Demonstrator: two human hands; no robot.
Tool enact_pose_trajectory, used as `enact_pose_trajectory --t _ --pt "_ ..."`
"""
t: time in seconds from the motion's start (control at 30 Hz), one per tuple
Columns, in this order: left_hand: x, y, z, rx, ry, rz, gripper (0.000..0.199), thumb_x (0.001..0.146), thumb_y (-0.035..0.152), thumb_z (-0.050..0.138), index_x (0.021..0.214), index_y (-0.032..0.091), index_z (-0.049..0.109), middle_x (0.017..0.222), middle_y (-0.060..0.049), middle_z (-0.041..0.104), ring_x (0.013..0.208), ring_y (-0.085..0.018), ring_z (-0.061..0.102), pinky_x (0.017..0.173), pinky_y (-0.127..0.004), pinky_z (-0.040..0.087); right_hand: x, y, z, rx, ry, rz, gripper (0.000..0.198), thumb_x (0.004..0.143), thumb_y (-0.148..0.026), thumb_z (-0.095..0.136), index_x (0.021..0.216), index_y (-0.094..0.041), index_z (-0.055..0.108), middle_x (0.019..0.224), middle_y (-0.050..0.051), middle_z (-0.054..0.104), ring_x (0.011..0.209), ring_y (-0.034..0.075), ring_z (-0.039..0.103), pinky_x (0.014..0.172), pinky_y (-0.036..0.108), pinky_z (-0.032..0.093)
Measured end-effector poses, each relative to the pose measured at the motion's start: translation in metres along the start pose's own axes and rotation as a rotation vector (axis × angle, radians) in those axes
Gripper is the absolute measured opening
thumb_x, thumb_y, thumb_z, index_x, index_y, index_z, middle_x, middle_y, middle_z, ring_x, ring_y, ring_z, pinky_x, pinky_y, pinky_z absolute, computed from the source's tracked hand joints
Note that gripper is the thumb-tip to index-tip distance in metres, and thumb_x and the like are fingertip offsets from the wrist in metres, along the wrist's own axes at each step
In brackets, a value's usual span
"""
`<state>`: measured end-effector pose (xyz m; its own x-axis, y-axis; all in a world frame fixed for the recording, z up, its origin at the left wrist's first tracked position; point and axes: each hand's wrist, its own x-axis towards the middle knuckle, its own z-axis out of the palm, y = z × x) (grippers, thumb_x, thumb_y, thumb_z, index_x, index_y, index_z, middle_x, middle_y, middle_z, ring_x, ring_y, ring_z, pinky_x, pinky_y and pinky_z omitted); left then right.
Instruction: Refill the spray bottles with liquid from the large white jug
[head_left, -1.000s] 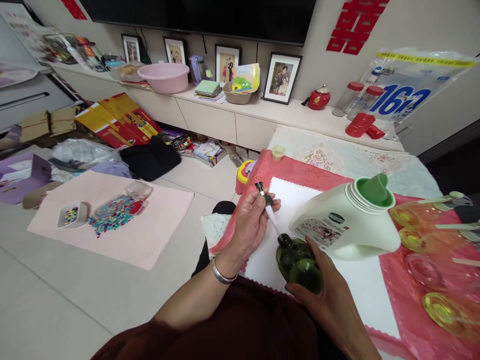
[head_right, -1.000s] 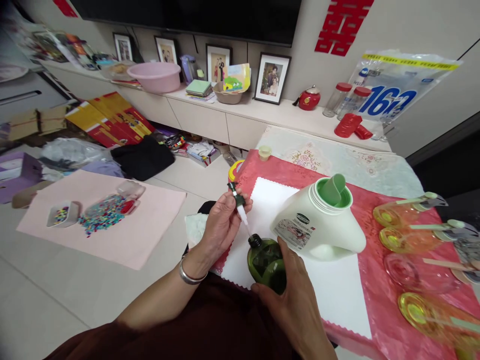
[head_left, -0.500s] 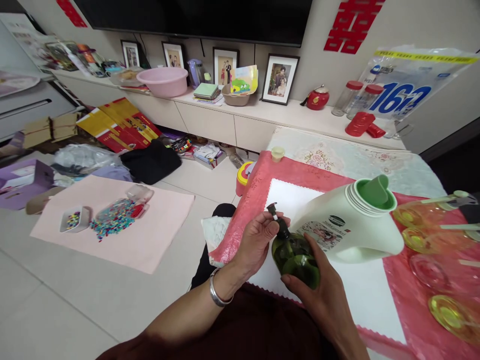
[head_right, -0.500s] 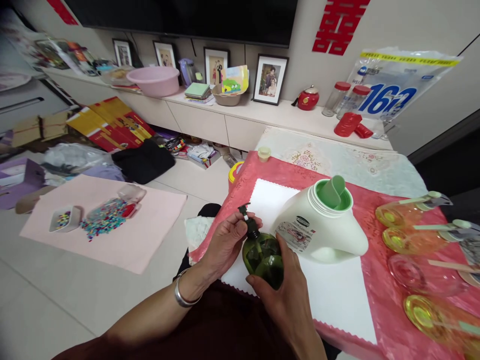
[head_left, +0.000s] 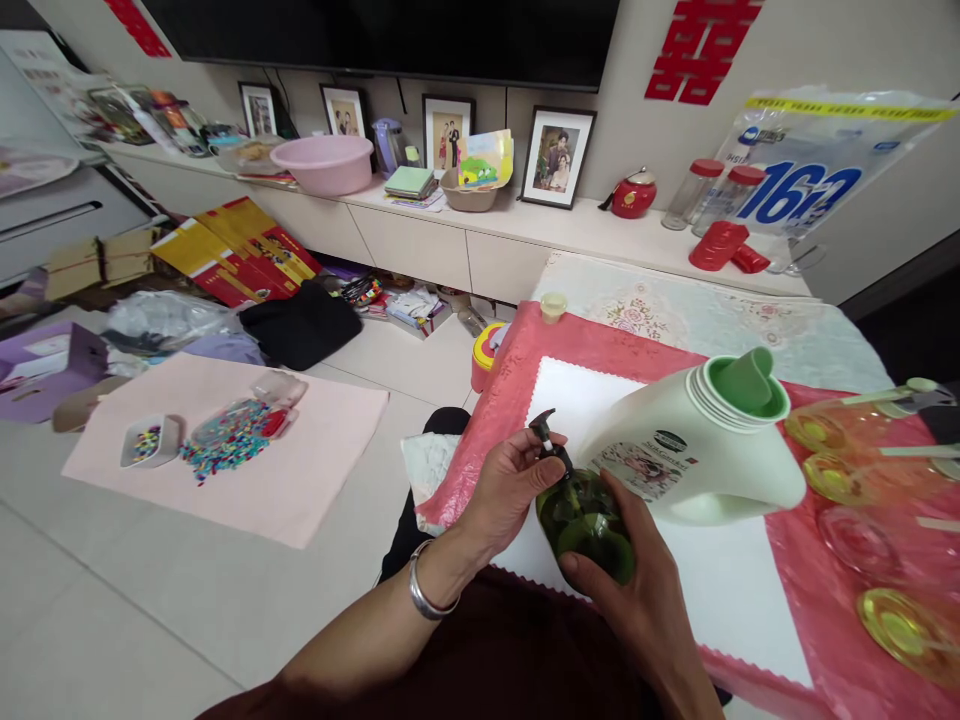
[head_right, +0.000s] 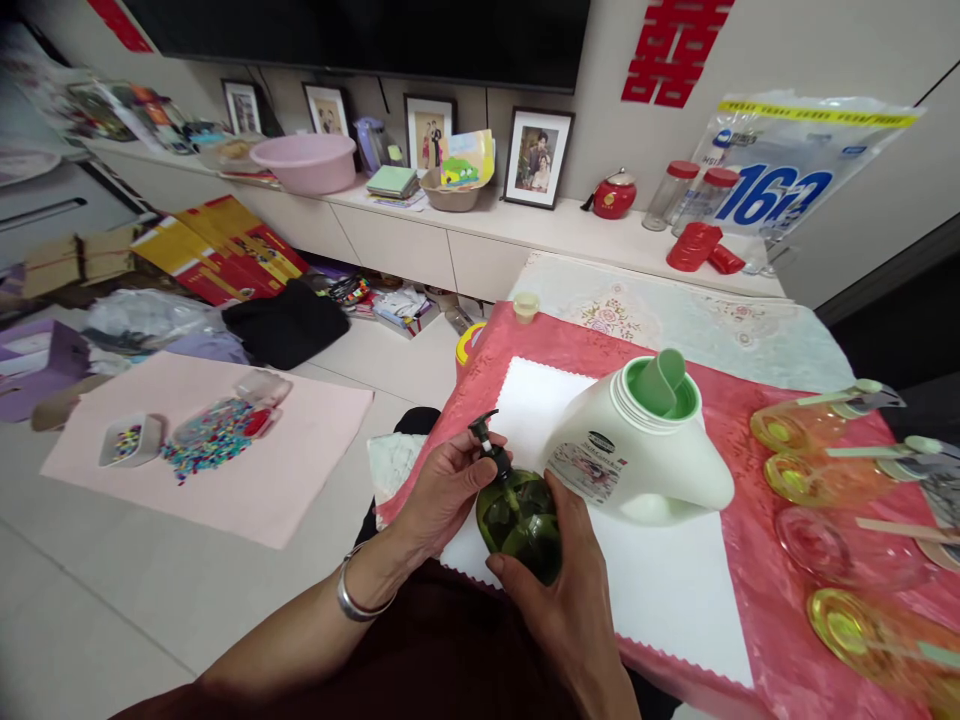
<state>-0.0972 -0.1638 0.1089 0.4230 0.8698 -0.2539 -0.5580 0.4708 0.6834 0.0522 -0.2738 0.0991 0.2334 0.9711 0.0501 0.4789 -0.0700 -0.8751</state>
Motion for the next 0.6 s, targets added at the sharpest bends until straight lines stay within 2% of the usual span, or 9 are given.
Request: enact_pose_trajectory --t 0.17,0.3,0.37,0.5,0.6 --pt "0.0001 0.0065 -0.0034 0.038 -0.041 0.016 0.052 0.062 0.037 0.099 0.103 0.015 0.076 0.091 -0.006 0.077 0.087 -0.017 0.068 0.086 -0.030 0.048 -0.0031 0.0062 0.0021 0.072 -0.014 0.048 0.086 0.087 -0.061 0.073 0.155 -0.021 0.040 0.148 0.009 0.048 0.135 0.030 0.049 0.115 0.050 0.045" --pt "-0.0037 0.0082 -0.0009 0.036 -0.092 0.011 0.048 0.072 0.042 0.093 0.107 0.016 0.074 0.104 -0.010 0.078 0.101 -0.021 0.068 0.096 -0.035 0.047 -0.0031 0.0077 0.0034 0.103 -0.010 0.043 0.082 0.088 -0.059 0.073 0.155 -0.022 0.042 0.147 0.007 0.049 0.134 0.026 0.051 0.114 0.040 0.048" --pt "-0.0045 0.0066 0.0009 0.055 -0.076 0.032 0.049 0.070 0.044 0.093 0.106 0.016 0.074 0.107 -0.009 0.075 0.099 -0.019 0.067 0.092 -0.031 0.048 -0.0027 0.0062 0.0041 0.112 0.002 0.024 0.080 0.089 -0.059 0.073 0.155 -0.024 0.042 0.147 0.005 0.049 0.134 0.024 0.051 0.113 0.036 0.048" --pt "-0.0026 0.0055 0.0014 0.080 -0.018 0.072 0.048 0.060 0.037 0.099 0.097 0.018 0.075 0.091 -0.001 0.071 0.080 -0.012 0.062 0.075 -0.024 0.046 -0.0032 0.0038 0.0052 0.122 0.001 0.007 0.081 0.088 -0.060 0.074 0.154 -0.024 0.044 0.148 0.005 0.049 0.135 0.024 0.051 0.112 0.034 0.049" --pt "-0.0020 0.0098 -0.0006 0.087 -0.051 0.037 0.048 0.062 0.036 0.098 0.100 0.017 0.076 0.089 -0.004 0.073 0.083 -0.015 0.065 0.080 -0.028 0.047 -0.0051 0.0056 0.0057 0.163 -0.006 0.033 0.081 0.088 -0.059 0.074 0.155 -0.023 0.044 0.148 0.006 0.048 0.136 0.026 0.050 0.112 0.036 0.049"
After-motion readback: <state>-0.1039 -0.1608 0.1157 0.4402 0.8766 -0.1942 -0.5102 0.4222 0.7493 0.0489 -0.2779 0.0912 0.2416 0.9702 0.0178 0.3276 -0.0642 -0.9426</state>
